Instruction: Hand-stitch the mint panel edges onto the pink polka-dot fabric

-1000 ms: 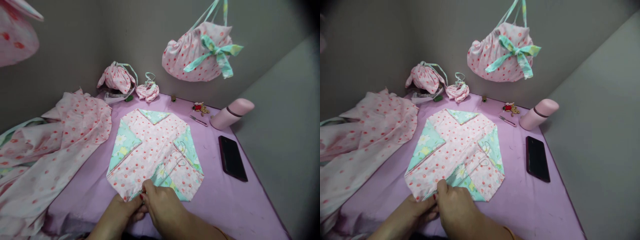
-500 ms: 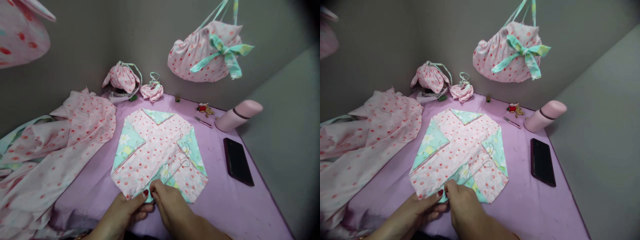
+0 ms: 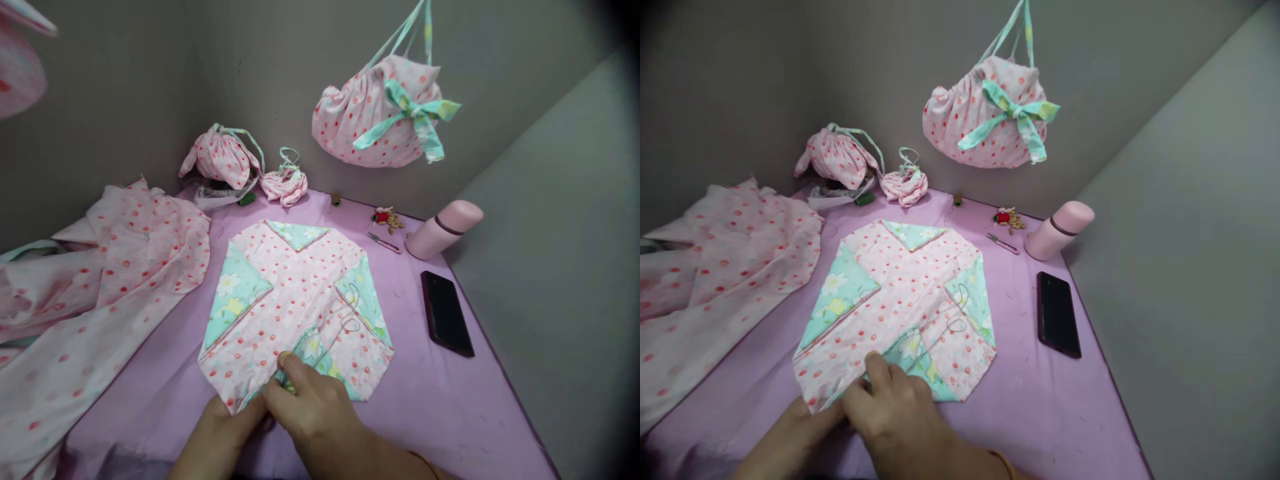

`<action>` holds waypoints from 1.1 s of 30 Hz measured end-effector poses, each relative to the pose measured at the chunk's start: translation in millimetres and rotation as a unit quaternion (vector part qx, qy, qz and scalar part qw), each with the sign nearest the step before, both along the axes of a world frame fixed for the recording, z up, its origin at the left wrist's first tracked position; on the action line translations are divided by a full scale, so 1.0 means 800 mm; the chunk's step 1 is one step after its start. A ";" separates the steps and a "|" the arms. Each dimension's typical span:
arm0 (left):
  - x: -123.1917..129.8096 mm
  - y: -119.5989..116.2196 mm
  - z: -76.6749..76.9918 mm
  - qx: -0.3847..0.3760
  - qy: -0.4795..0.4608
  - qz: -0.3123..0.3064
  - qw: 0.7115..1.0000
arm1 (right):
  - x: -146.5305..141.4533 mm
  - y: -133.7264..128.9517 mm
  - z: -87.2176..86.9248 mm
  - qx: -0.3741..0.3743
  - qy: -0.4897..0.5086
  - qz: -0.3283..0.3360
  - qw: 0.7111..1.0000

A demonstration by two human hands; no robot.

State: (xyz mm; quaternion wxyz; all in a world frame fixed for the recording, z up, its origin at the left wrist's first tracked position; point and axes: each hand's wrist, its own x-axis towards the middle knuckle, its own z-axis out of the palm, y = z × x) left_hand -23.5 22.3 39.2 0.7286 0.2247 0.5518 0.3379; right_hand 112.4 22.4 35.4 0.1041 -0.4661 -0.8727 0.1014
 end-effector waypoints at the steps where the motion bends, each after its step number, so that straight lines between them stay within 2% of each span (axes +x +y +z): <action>1: -0.001 0.000 0.000 0.023 0.005 0.000 1.000 | 0.002 0.000 0.000 0.006 0.056 0.004 0.998; 3: -0.003 -0.001 -0.002 0.045 -0.001 -0.009 0.999 | 0.006 0.000 -0.001 -0.042 0.192 0.010 0.981; 4: -0.004 -0.003 -0.005 0.037 -0.006 -0.017 0.999 | 0.008 0.002 -0.001 -0.079 0.261 0.006 0.962; 6: -0.005 -0.006 -0.010 0.010 -0.014 -0.023 1.000 | 0.011 0.006 0.001 -0.163 0.395 -0.024 0.904; 8: -0.005 -0.008 -0.013 -0.019 -0.011 -0.010 1.000 | 0.015 0.014 0.008 -0.249 0.521 -0.085 0.812; 10: -0.005 -0.009 -0.013 -0.055 -0.010 -0.001 0.998 | 0.024 0.027 0.018 -0.321 0.616 -0.159 0.701; 11: -0.005 -0.008 -0.012 -0.068 -0.011 0.002 0.998 | 0.031 0.036 0.024 -0.335 0.646 -0.194 0.658; 12: -0.005 -0.008 -0.011 -0.077 -0.010 0.004 0.997 | 0.040 0.046 0.029 -0.338 0.659 -0.224 0.633; 14: -0.006 -0.006 -0.008 -0.084 -0.006 0.009 0.996 | 0.065 0.067 0.038 -0.296 0.673 -0.283 0.616; 16: -0.008 -0.004 -0.007 -0.076 -0.004 0.019 0.997 | 0.097 0.088 0.042 -0.244 0.684 -0.305 0.616; 18: -0.009 -0.004 -0.007 -0.077 -0.007 0.021 0.997 | 0.134 0.107 0.044 -0.156 0.697 -0.329 0.617; 21: -0.010 -0.005 -0.009 -0.080 0.000 0.012 0.997 | 0.187 0.129 0.045 0.047 0.711 -0.358 0.603; 24: -0.010 -0.004 -0.009 -0.067 0.002 0.002 0.998 | 0.214 0.140 0.044 0.254 0.687 -0.356 0.580; 25: -0.010 -0.004 -0.008 -0.065 -0.002 0.000 0.998 | 0.213 0.140 0.042 0.292 0.671 -0.346 0.587; 26: -0.010 -0.003 -0.007 -0.069 -0.006 0.002 0.998 | 0.206 0.139 0.039 0.306 0.654 -0.333 0.607; 27: -0.010 -0.002 -0.006 -0.074 -0.008 0.006 0.997 | 0.195 0.135 0.034 0.296 0.634 -0.317 0.640; 28: -0.010 -0.001 -0.006 -0.081 -0.008 0.010 0.997 | 0.179 0.130 0.030 0.262 0.612 -0.296 0.685; 30: -0.009 0.000 -0.006 -0.094 -0.006 0.021 0.995 | 0.143 0.117 0.021 0.139 0.550 -0.235 0.789; 32: -0.009 0.000 -0.008 -0.097 -0.006 0.025 0.995 | 0.110 0.103 0.017 0.013 0.477 -0.146 0.867; 33: -0.009 -0.001 -0.009 -0.095 -0.010 0.023 0.995 | 0.098 0.097 0.016 -0.059 0.409 -0.082 0.907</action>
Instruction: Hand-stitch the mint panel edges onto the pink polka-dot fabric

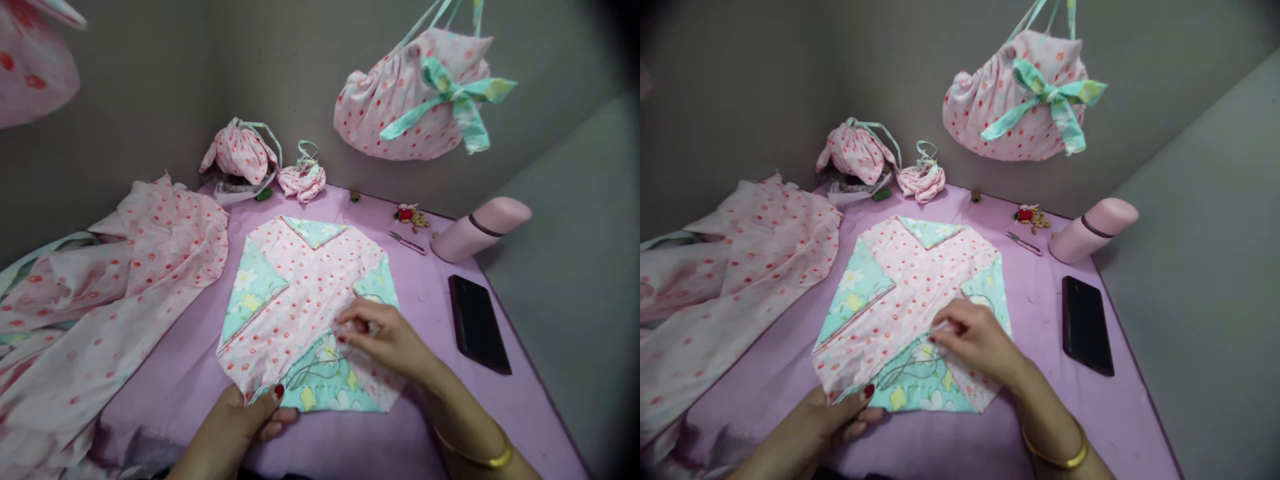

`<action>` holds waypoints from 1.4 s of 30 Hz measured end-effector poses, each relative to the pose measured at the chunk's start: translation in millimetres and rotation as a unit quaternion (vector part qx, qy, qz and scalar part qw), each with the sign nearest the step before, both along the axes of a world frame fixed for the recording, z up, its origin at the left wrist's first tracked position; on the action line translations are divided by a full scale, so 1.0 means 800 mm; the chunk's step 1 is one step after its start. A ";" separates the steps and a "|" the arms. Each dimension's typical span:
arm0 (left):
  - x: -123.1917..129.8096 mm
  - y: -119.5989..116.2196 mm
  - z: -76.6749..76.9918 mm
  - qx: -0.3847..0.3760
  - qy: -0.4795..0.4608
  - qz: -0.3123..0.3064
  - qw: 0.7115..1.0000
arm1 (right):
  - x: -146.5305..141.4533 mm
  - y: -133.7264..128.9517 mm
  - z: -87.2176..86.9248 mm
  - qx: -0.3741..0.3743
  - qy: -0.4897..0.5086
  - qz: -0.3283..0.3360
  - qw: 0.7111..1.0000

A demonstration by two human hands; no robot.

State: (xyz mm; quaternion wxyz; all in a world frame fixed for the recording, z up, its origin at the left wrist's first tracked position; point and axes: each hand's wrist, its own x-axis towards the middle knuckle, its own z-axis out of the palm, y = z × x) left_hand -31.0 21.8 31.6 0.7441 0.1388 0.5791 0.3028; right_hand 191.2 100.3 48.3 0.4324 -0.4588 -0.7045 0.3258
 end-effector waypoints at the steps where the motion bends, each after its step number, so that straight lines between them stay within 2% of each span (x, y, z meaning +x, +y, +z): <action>1: 0.000 0.000 -0.002 0.002 -0.004 0.000 1.000 | -0.008 -0.004 0.000 -0.040 -0.089 0.089 0.991; 3: -0.001 0.000 -0.004 0.002 -0.009 0.000 1.000 | -0.012 -0.009 0.001 -0.092 -0.223 0.190 0.952; 4: -0.002 0.000 -0.005 0.000 -0.009 0.004 1.000 | -0.009 -0.009 0.000 -0.103 -0.263 0.204 0.937; 10: -0.003 0.003 -0.006 -0.034 -0.002 0.014 0.999 | 0.016 -0.005 -0.010 -0.119 -0.286 0.200 0.930; 14: -0.004 0.003 -0.012 -0.049 0.001 0.015 0.999 | 0.026 0.001 -0.010 -0.117 -0.273 0.173 0.939; 18: -0.005 0.003 -0.017 -0.064 -0.007 0.026 0.998 | 0.041 0.007 -0.002 -0.077 -0.261 0.079 0.959; 23: -0.005 0.003 -0.013 -0.050 -0.002 0.006 0.999 | 0.063 0.012 0.001 0.012 -0.251 -0.111 0.962; 27: -0.003 0.003 -0.005 -0.028 -0.001 0.006 1.000 | 0.075 0.017 -0.012 0.057 -0.256 -0.229 0.937; 33: -0.002 0.002 -0.003 -0.014 -0.010 0.007 1.000 | 0.090 0.023 -0.030 0.086 -0.288 -0.339 0.891; 37: -0.003 0.000 -0.004 -0.009 -0.006 -0.001 1.000 | 0.104 0.024 -0.026 0.109 -0.286 -0.409 0.860; 42: -0.006 -0.002 -0.007 0.008 -0.019 -0.003 1.000 | 0.120 0.020 -0.014 0.123 -0.262 -0.461 0.839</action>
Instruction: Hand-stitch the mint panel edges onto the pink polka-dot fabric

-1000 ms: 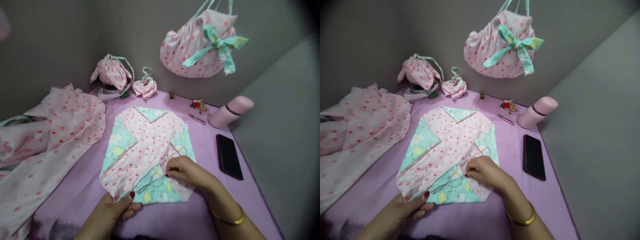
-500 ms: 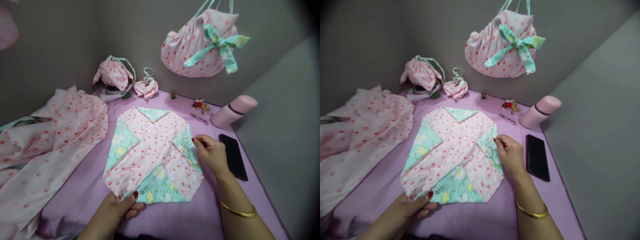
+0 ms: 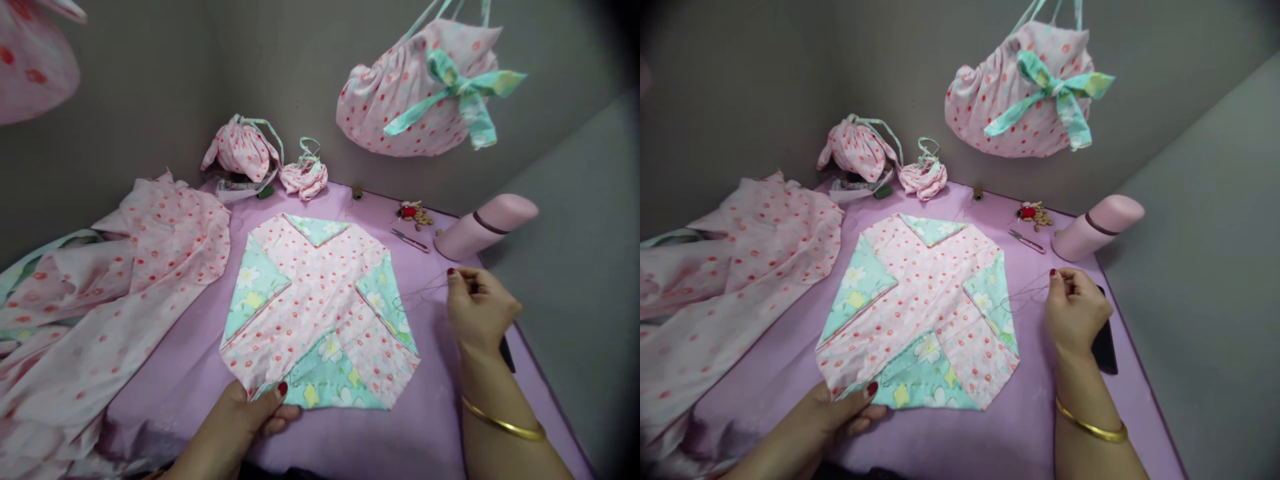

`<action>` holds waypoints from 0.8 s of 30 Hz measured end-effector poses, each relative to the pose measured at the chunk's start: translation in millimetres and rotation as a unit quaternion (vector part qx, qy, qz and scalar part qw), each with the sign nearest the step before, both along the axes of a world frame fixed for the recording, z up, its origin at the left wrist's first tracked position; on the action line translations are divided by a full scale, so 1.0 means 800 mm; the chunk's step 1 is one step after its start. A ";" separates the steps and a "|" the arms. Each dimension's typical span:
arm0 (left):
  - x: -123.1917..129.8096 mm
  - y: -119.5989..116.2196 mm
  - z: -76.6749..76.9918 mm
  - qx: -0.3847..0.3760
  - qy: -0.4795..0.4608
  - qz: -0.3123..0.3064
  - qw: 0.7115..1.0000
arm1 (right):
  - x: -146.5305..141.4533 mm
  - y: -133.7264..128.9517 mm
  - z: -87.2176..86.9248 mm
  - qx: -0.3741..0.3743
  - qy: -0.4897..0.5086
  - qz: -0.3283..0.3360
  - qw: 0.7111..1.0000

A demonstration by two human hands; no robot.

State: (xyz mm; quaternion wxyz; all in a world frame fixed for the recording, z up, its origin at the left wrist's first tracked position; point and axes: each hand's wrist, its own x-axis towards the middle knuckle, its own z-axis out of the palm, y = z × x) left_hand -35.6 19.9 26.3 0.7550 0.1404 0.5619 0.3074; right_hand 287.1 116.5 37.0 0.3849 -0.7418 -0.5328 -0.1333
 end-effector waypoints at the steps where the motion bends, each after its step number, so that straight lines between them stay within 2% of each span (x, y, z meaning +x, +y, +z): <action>1: 0.000 0.000 -0.001 0.004 -0.002 -0.003 1.000 | 0.002 0.000 0.001 0.006 0.005 -0.006 1.000; 5: 0.001 0.001 0.001 0.012 0.000 -0.009 1.000 | -0.001 0.003 0.001 -0.014 0.033 0.019 0.999; 7: 0.001 0.002 0.004 0.003 0.002 -0.002 1.000 | -0.015 0.003 0.000 -0.047 0.053 0.061 0.996; 10: 0.001 0.002 0.008 -0.018 0.004 0.010 1.000 | -0.059 -0.008 0.002 -0.098 0.092 0.156 0.979; 13: 0.000 0.002 0.007 -0.027 0.007 0.016 0.999 | -0.117 -0.035 0.006 -0.164 0.120 0.299 0.932; 14: -0.001 0.001 0.006 -0.020 0.007 0.017 1.000 | -0.136 -0.047 0.007 -0.192 0.129 0.354 0.906; 16: -0.002 0.001 0.004 0.002 0.008 0.007 1.000 | -0.167 -0.069 0.006 -0.274 0.188 0.489 0.806; 18: -0.003 0.001 0.004 0.020 0.011 -0.009 1.000 | -0.185 -0.087 0.000 -0.324 0.207 0.548 0.743; 20: -0.003 0.001 0.005 0.021 0.015 -0.018 1.000 | -0.191 -0.097 -0.009 -0.352 0.213 0.550 0.727; 24: -0.005 0.002 0.006 0.015 0.020 -0.019 1.000 | -0.186 -0.100 -0.021 -0.366 0.236 0.530 0.728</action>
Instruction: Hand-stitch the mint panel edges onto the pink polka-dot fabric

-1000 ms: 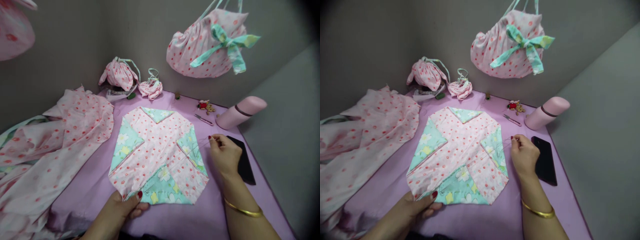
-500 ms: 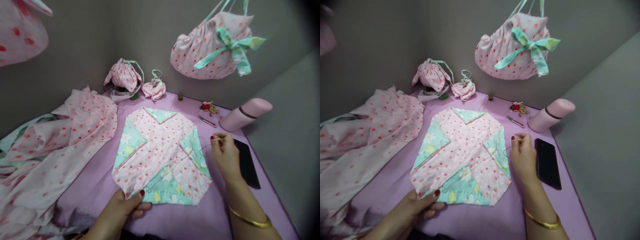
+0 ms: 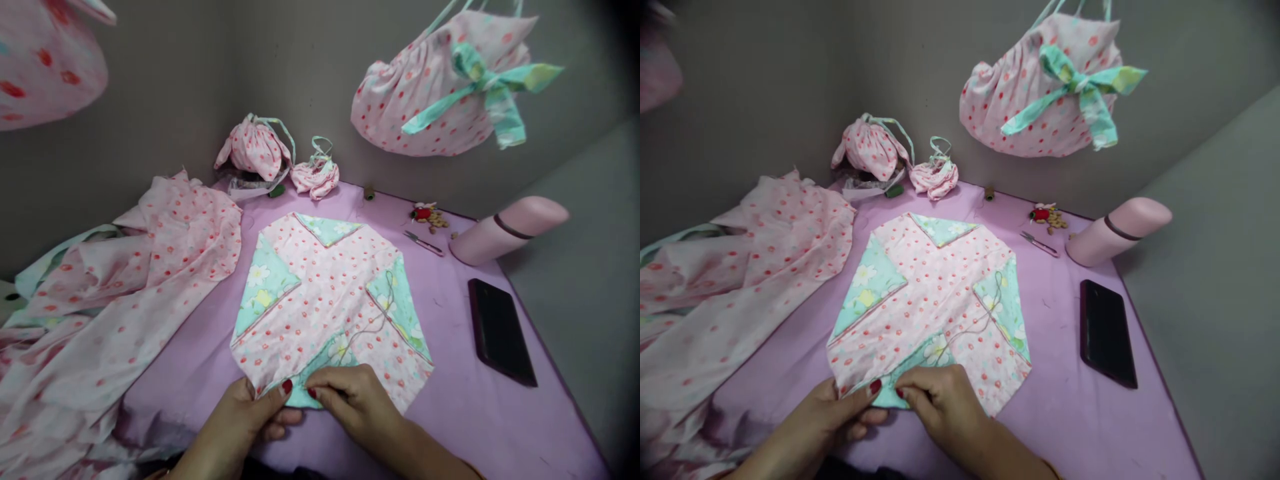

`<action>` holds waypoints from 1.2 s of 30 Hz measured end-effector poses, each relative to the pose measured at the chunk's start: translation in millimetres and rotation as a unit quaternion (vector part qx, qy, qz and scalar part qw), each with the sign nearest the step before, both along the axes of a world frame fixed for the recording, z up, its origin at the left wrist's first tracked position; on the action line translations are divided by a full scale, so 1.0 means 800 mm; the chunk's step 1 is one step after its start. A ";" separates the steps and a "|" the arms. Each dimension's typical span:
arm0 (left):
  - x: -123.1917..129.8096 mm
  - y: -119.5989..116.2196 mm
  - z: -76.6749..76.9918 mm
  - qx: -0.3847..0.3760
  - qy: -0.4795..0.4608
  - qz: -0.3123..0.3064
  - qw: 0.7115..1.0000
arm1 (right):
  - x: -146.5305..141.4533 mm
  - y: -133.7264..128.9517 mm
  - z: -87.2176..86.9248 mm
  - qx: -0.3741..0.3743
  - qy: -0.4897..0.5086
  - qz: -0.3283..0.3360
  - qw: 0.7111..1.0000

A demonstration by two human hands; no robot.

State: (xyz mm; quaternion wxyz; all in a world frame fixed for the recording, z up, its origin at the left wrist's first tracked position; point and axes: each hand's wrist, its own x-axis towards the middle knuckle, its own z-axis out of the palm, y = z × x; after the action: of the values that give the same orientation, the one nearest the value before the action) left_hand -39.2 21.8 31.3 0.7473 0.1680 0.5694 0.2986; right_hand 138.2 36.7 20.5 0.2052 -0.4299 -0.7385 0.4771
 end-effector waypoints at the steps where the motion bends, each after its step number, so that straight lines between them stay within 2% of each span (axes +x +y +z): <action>1: -0.001 0.000 -0.001 0.001 -0.002 0.001 1.000 | 0.001 0.001 0.000 0.002 0.001 0.007 1.000; 8: -0.003 -0.001 -0.004 -0.005 -0.001 0.025 1.000 | 0.000 0.001 0.005 0.014 -0.017 0.031 0.999; 29: -0.003 -0.003 -0.007 0.023 0.033 -0.008 0.999 | -0.004 -0.002 0.003 0.059 -0.072 0.023 0.995; 36: -0.005 -0.005 -0.007 0.040 0.023 -0.021 0.999 | -0.011 -0.008 0.002 0.101 -0.107 0.011 0.989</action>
State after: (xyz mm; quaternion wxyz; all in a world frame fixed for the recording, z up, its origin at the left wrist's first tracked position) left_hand -42.9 17.6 25.3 0.7325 0.2163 0.5707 0.3015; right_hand 129.6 30.3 22.2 0.1619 -0.4474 -0.8055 0.3533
